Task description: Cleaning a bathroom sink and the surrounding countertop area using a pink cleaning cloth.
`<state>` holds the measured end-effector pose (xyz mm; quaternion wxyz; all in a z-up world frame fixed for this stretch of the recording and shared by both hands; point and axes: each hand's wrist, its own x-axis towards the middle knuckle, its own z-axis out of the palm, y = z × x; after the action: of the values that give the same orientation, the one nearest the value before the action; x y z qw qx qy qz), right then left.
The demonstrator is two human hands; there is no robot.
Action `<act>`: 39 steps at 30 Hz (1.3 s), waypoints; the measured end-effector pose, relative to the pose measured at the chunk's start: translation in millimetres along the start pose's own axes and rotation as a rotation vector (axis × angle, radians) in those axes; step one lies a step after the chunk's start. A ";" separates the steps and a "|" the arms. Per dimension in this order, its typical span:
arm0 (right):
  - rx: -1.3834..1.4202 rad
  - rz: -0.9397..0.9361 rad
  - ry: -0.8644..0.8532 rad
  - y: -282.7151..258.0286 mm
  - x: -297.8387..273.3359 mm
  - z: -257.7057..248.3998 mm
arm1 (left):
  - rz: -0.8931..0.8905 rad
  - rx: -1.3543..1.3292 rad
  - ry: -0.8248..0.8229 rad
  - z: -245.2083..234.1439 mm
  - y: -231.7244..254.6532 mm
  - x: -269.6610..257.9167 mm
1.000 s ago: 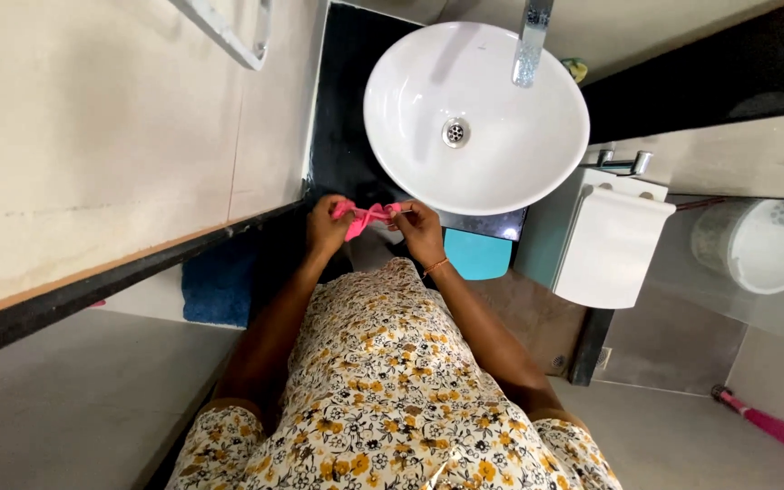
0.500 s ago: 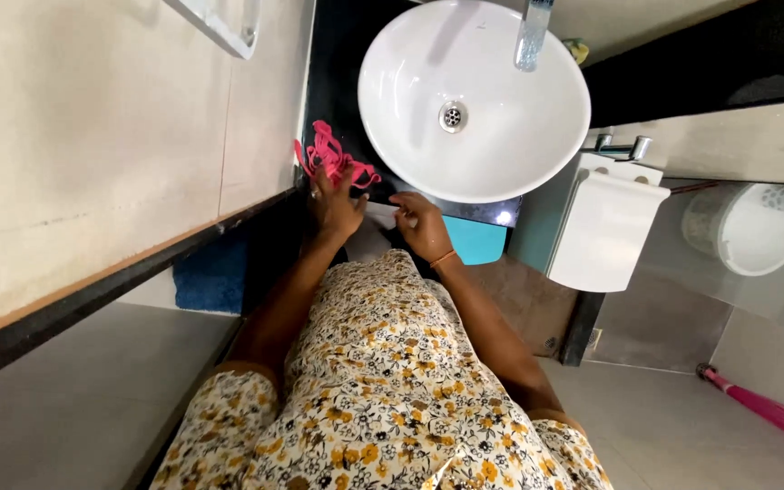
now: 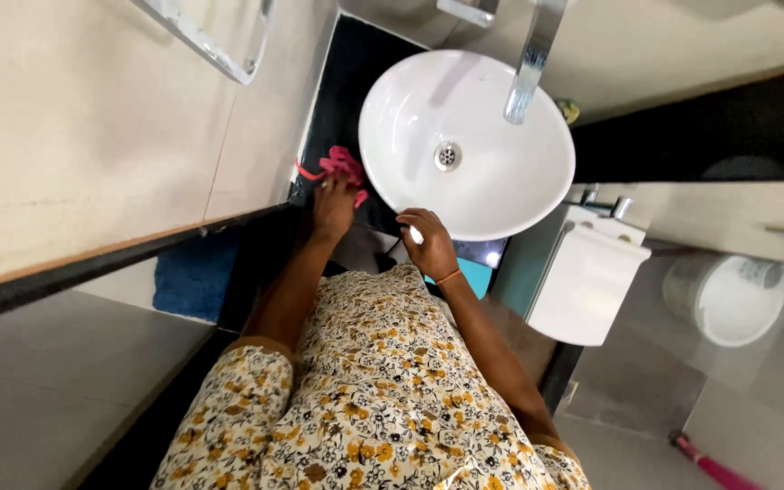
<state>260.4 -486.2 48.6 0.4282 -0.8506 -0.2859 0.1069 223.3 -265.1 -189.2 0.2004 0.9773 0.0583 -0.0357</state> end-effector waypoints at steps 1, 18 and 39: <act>-0.001 -0.015 -0.006 2.4 4.0 -4.7 | -0.009 0.002 0.012 -14.4 3.3 -4.8; 0.025 -0.188 0.007 60.7 -17.2 -23.1 | -0.306 -0.200 0.046 -54.3 4.9 -11.0; 0.009 0.087 0.156 51.7 -16.2 -11.2 | -0.484 -0.175 0.125 28.7 -78.1 250.6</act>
<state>272.4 -527.3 13.6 0.4481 -0.8660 -0.2138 0.0600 460.2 -180.2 -269.1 0.2659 0.9142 0.3055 -0.0167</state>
